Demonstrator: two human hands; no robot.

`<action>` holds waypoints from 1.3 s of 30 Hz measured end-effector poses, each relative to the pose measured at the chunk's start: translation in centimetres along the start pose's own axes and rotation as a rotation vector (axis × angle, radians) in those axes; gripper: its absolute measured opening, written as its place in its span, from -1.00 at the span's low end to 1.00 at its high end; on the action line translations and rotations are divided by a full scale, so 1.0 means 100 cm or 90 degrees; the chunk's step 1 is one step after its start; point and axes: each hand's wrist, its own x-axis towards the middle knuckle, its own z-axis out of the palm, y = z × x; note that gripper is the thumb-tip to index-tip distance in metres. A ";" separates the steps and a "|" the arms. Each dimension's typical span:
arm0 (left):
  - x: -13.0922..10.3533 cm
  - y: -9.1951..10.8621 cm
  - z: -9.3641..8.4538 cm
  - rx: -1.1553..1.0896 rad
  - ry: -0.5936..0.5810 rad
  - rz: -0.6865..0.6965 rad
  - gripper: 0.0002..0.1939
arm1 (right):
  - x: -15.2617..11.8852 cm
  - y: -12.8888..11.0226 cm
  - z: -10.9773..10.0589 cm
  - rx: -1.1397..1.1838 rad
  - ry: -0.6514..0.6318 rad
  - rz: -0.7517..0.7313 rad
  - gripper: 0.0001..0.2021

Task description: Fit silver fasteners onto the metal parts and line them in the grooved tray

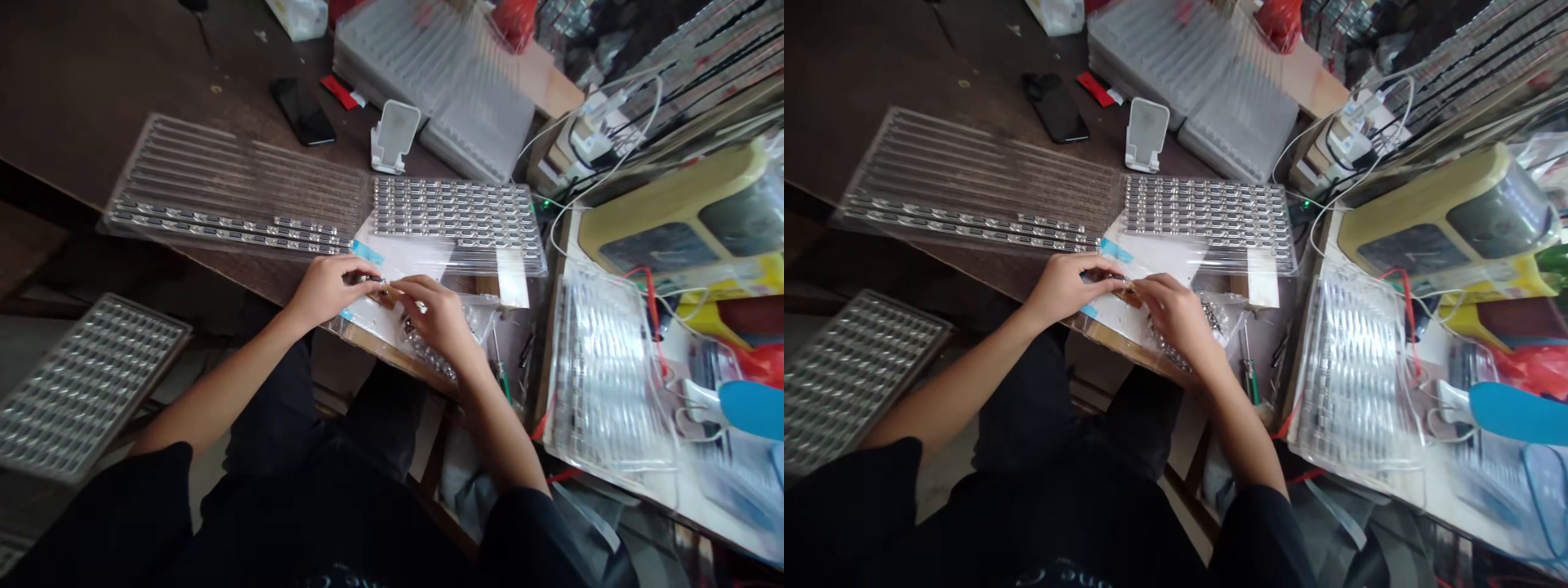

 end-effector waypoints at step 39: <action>-0.002 -0.001 0.010 0.091 -0.066 0.034 -0.97 | -0.026 0.002 -0.020 -0.055 -0.014 0.111 -0.78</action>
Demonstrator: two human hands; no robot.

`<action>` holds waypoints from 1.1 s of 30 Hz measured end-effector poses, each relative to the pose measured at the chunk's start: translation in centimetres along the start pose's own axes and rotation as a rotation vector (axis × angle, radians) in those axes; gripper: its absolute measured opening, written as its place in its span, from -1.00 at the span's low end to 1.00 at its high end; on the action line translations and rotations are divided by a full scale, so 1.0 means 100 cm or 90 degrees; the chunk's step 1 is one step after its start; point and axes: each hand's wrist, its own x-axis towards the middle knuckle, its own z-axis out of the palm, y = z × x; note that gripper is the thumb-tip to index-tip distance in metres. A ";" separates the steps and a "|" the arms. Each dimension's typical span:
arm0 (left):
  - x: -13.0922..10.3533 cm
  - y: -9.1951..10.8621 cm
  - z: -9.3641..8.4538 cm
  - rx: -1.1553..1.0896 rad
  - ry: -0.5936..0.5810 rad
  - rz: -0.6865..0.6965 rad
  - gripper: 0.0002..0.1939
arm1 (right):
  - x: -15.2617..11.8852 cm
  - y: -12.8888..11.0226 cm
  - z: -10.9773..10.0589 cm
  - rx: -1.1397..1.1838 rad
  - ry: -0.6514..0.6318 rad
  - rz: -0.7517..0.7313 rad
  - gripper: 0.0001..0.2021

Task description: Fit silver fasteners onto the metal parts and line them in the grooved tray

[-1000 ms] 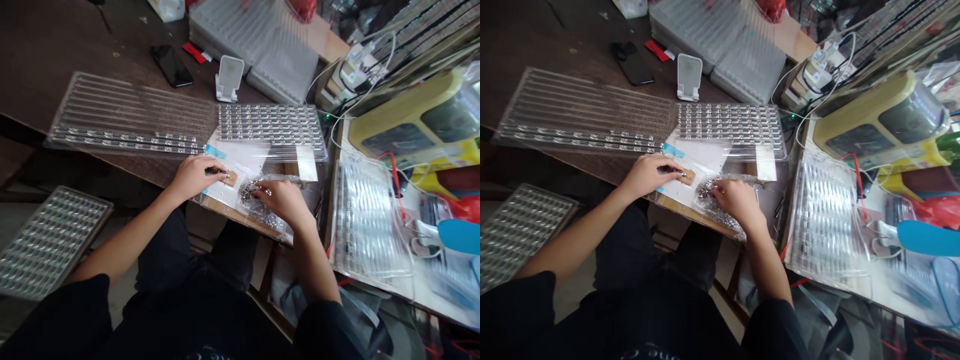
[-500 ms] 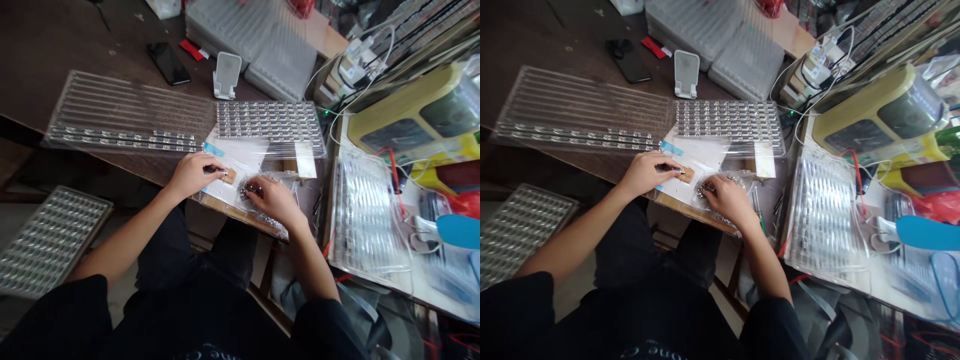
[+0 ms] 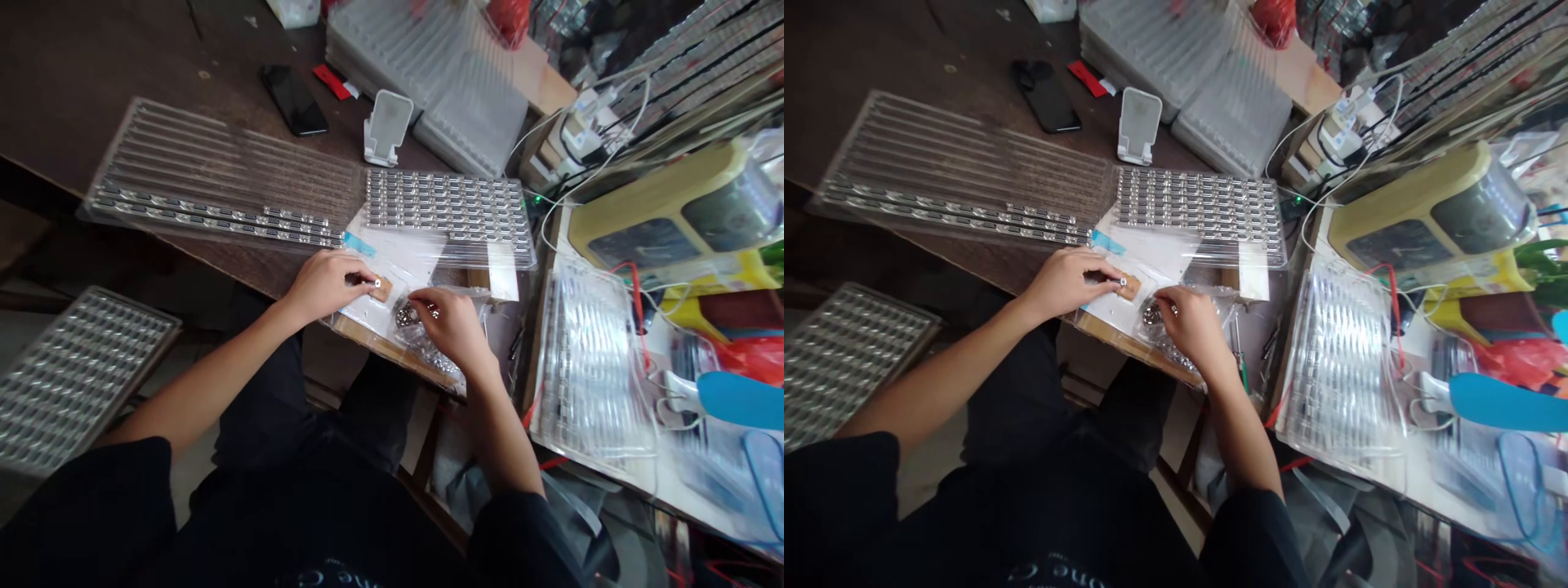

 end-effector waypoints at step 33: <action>0.007 0.004 -0.009 -0.089 0.126 -0.052 -0.85 | 0.035 -0.013 0.050 -0.025 0.005 -0.110 -0.77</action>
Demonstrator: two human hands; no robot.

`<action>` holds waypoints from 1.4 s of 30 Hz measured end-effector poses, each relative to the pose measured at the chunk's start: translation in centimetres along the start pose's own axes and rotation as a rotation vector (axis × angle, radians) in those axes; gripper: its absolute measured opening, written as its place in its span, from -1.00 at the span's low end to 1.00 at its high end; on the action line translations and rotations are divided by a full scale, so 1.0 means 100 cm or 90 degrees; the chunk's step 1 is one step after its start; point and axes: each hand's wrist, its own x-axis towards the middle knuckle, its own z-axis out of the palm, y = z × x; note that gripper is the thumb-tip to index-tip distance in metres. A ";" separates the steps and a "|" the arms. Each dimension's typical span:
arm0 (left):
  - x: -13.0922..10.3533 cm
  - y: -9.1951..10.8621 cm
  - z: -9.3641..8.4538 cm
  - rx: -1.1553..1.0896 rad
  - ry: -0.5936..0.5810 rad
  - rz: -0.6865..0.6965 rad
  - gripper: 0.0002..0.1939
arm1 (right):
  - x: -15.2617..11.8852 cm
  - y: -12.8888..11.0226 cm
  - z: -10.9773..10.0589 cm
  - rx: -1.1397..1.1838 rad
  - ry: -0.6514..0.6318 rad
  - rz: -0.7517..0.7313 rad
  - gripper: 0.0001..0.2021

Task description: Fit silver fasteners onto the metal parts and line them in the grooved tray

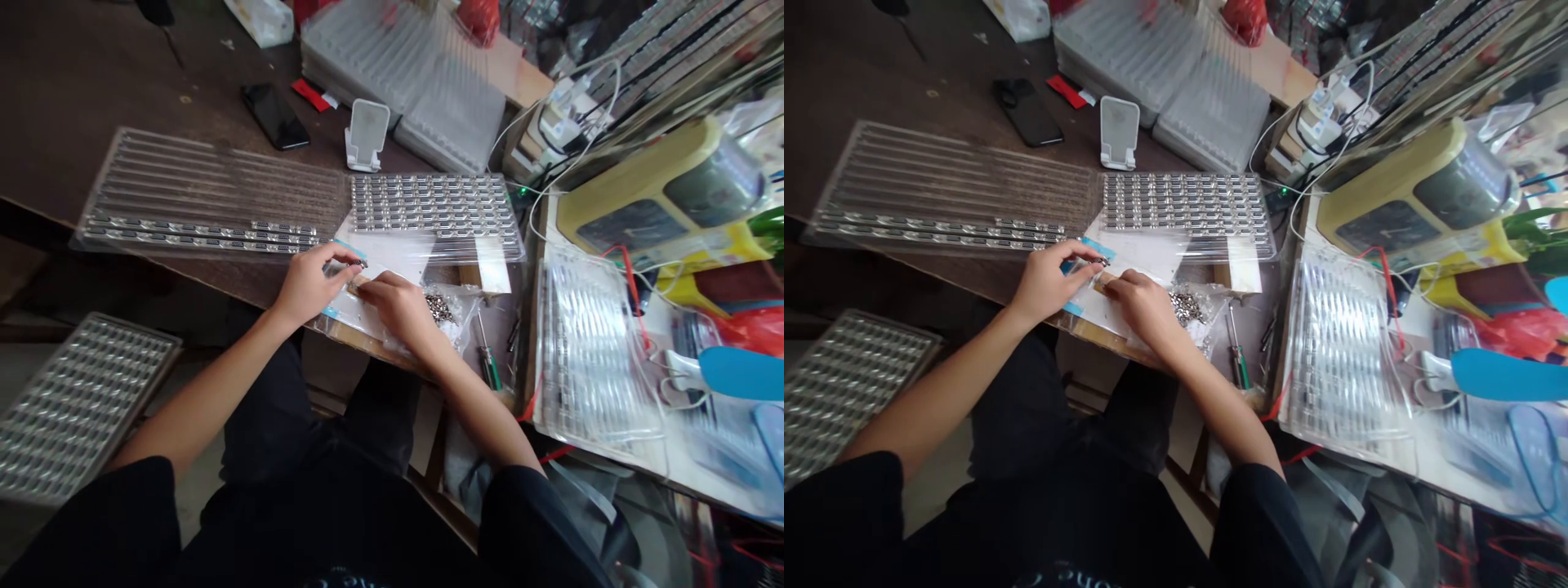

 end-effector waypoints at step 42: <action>-0.028 0.036 0.013 -0.505 -0.067 -0.334 -0.54 | -0.172 0.015 -0.064 0.228 0.314 0.333 -0.79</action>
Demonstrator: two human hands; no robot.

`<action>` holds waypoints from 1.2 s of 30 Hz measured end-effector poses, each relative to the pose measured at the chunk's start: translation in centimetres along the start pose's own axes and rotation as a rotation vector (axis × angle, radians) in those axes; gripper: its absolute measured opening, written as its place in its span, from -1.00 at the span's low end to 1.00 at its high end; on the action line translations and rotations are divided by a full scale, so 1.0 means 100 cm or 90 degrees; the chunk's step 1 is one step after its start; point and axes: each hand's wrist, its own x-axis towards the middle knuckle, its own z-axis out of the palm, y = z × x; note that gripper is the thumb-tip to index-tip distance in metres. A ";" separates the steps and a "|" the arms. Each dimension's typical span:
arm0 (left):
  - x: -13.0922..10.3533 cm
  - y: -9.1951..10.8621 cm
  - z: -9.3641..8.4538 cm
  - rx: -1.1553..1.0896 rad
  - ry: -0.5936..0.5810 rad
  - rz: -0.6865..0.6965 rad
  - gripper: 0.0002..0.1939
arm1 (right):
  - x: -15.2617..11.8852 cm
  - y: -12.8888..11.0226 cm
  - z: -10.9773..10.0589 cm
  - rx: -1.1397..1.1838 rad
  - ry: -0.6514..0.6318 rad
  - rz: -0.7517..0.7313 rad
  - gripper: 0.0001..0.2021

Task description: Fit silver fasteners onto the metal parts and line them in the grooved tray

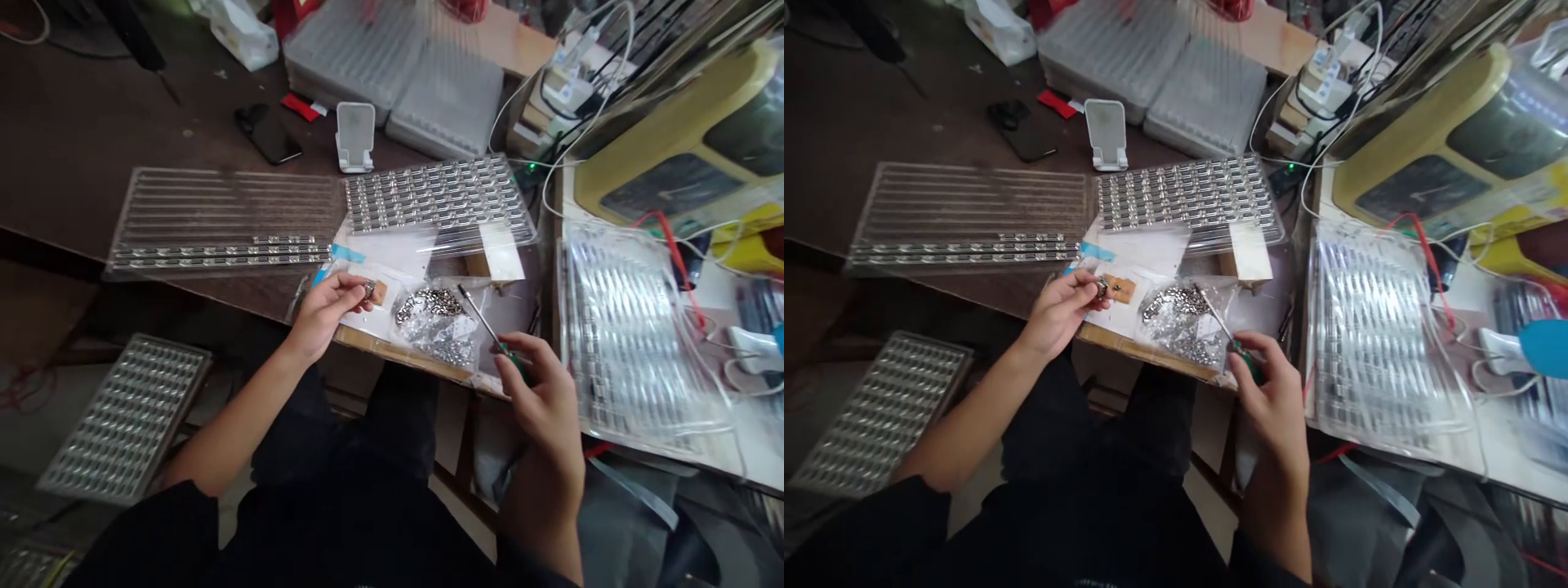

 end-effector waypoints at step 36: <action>-0.023 -0.004 -0.011 0.089 -0.039 0.028 -0.61 | -0.008 -0.040 0.044 0.100 -0.190 -0.041 -0.81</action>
